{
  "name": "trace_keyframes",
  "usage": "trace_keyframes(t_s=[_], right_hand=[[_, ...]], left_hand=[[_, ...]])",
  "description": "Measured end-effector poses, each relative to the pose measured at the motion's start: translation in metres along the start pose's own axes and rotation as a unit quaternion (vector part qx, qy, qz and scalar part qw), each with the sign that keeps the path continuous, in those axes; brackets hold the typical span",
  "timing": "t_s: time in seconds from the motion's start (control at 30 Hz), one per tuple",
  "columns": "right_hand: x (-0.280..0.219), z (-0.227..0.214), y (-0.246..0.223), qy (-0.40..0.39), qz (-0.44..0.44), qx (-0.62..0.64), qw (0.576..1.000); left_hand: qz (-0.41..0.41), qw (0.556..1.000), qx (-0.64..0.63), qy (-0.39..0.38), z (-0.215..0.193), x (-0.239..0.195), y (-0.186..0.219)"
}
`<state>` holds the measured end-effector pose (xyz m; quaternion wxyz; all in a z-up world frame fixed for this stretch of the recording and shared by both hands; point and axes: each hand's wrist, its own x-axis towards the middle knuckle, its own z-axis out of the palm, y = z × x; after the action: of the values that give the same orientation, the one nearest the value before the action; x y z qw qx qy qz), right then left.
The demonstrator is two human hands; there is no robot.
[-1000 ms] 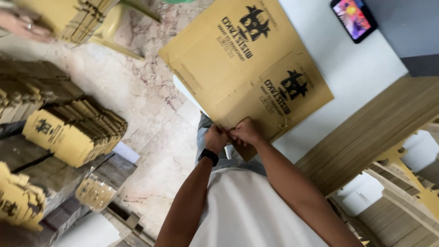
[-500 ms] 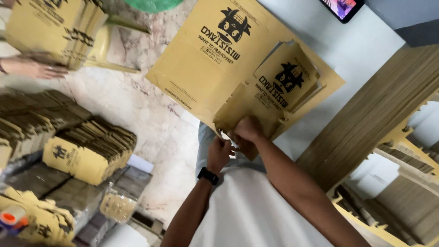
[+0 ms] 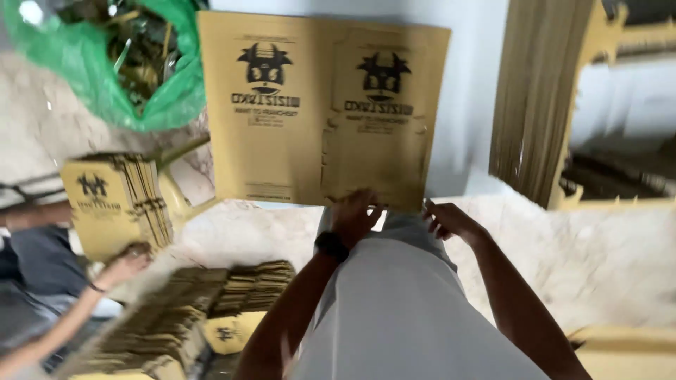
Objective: Manually separating pre-cut cardboard shapes from their surrounding frames on a factory table.
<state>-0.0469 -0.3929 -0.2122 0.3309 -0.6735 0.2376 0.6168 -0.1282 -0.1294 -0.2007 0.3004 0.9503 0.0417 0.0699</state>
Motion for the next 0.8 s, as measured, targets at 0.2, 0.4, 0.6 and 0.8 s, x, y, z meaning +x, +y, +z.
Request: trace_keyframes(t_s=[0.2,0.4,0.6,0.8], right_hand=[[0.08,0.094,0.069,0.074,-0.109,0.388,0.912],[0.087,0.124,0.05,0.095,-0.18,0.565,0.8],[0.055,0.128,0.023,0.09,-0.166,0.668,0.72],[0.038,0.127,0.009,0.197,-0.173,0.58,0.772]], left_hand=[[0.133,0.918,0.087,-0.364,0.023,0.093,0.026],[0.021,0.893,0.015,-0.449,0.048,0.108,0.022],[-0.011,0.879,0.042,-0.475,0.045,0.114,0.039],[-0.02,0.872,0.102,-0.479,0.039,0.115,0.052]])
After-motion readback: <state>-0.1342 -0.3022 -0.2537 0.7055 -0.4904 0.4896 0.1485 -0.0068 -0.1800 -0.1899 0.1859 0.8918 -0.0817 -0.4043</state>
